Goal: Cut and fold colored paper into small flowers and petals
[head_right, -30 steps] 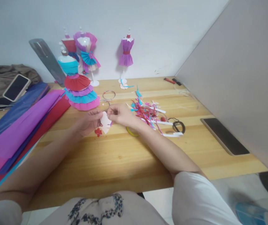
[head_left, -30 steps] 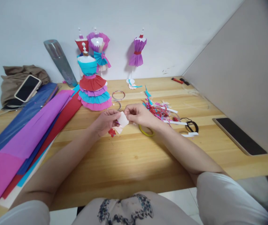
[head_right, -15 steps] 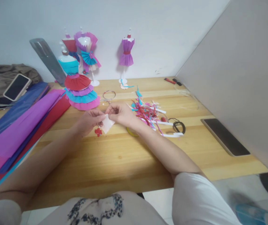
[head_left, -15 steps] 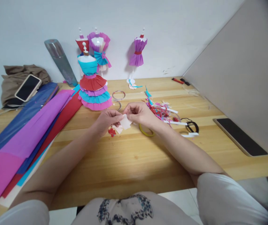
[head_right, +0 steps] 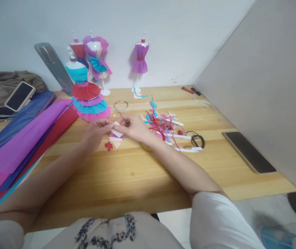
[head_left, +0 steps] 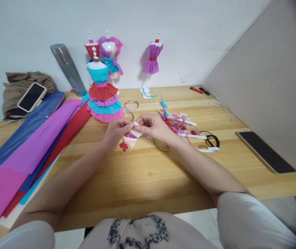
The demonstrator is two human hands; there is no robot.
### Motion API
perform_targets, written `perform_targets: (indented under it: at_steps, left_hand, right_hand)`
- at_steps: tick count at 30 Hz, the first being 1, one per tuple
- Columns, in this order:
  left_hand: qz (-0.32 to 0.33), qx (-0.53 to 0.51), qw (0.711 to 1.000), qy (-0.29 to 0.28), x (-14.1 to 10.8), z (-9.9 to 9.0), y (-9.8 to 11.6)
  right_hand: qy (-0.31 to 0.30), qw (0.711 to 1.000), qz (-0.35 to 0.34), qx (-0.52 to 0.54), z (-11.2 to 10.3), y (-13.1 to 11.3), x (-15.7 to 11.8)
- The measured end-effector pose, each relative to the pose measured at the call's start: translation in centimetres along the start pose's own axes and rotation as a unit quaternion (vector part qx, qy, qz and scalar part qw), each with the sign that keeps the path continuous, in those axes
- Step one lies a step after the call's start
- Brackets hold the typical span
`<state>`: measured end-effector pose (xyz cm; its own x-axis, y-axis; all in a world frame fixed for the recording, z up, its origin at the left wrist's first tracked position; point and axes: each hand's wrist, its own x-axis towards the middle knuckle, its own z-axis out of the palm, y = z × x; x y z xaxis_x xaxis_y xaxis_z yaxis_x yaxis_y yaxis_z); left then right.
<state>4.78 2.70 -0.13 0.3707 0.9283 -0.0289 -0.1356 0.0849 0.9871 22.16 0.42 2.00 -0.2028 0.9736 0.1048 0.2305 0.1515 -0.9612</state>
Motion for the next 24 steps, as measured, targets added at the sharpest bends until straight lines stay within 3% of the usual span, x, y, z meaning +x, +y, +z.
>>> perform_targets:
  at_steps: [4, 10, 18, 24]
  left_hand:
    - [0.001, -0.017, 1.000, -0.002, -0.1, 0.0, 0.2]
    - [0.005, -0.021, 0.999, -0.031, -0.1, 0.0, 0.8]
    - [0.024, -0.037, 0.998, 0.039, 0.0, -0.2, 0.9]
    - [-0.028, -0.004, 0.999, -0.019, 0.3, -0.7, 1.1]
  right_hand:
    - [0.012, 1.000, -0.004, 0.012, 0.3, 0.5, 0.0]
    - [-0.032, 0.999, -0.004, -0.005, 0.2, 0.0, -0.3]
    - [-0.026, 0.999, 0.021, 0.024, -0.5, 0.6, 0.2]
    - [-0.048, 0.998, 0.019, 0.022, -0.8, 0.4, 0.2]
